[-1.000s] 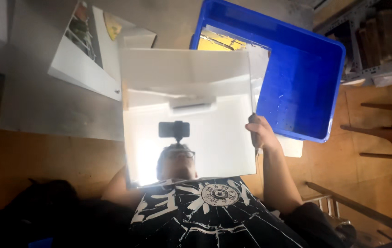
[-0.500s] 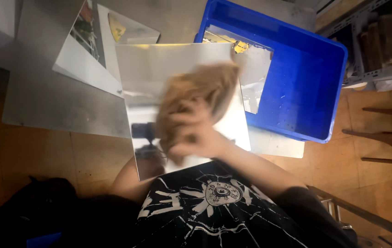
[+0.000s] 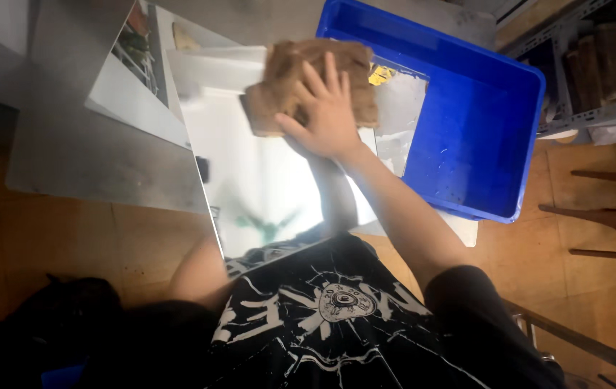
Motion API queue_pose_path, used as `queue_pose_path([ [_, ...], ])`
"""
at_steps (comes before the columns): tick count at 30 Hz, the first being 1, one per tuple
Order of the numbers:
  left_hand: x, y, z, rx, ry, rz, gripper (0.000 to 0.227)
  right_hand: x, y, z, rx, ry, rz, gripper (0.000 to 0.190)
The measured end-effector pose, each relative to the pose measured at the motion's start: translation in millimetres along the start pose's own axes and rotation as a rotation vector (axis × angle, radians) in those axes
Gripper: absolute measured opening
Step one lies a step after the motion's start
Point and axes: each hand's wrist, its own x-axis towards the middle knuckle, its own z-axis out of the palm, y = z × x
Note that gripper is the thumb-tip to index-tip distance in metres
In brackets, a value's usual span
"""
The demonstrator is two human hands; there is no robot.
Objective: The person repeatedly wipes rectangular mirrors with a brown cloth, dipping them into a blue tub of water between wipes. The person handles the mirrors one at a time, wiping both sides and placing them back into the tub.
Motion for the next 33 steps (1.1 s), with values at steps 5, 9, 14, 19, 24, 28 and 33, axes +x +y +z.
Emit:
queue_pose_path([
  [5,4,4,-1,0.009,0.012,0.037,0.070,7,-93,-3,0.101,0.004,-0.334,0.044],
  [9,9,9,-3,0.001,0.010,0.049,0.070,-57,-121,0,0.149,-0.085,-0.511,0.056],
  [14,5,13,-3,-0.004,0.016,0.084,0.071,-88,-22,11,0.135,0.038,-0.274,0.045],
  [19,-2,17,-3,-0.003,0.031,0.083,0.072,-105,37,44,0.771,0.239,0.435,0.038],
  [24,-3,16,-8,-0.011,0.040,0.069,0.072,-138,45,61,1.024,0.237,0.971,0.037],
  [28,-6,31,-22,-0.005,0.048,0.039,0.073,-158,39,63,1.186,0.210,1.149,0.045],
  [33,-35,111,-60,-0.037,0.074,0.156,0.074,-147,17,68,1.067,0.320,1.205,0.042],
])
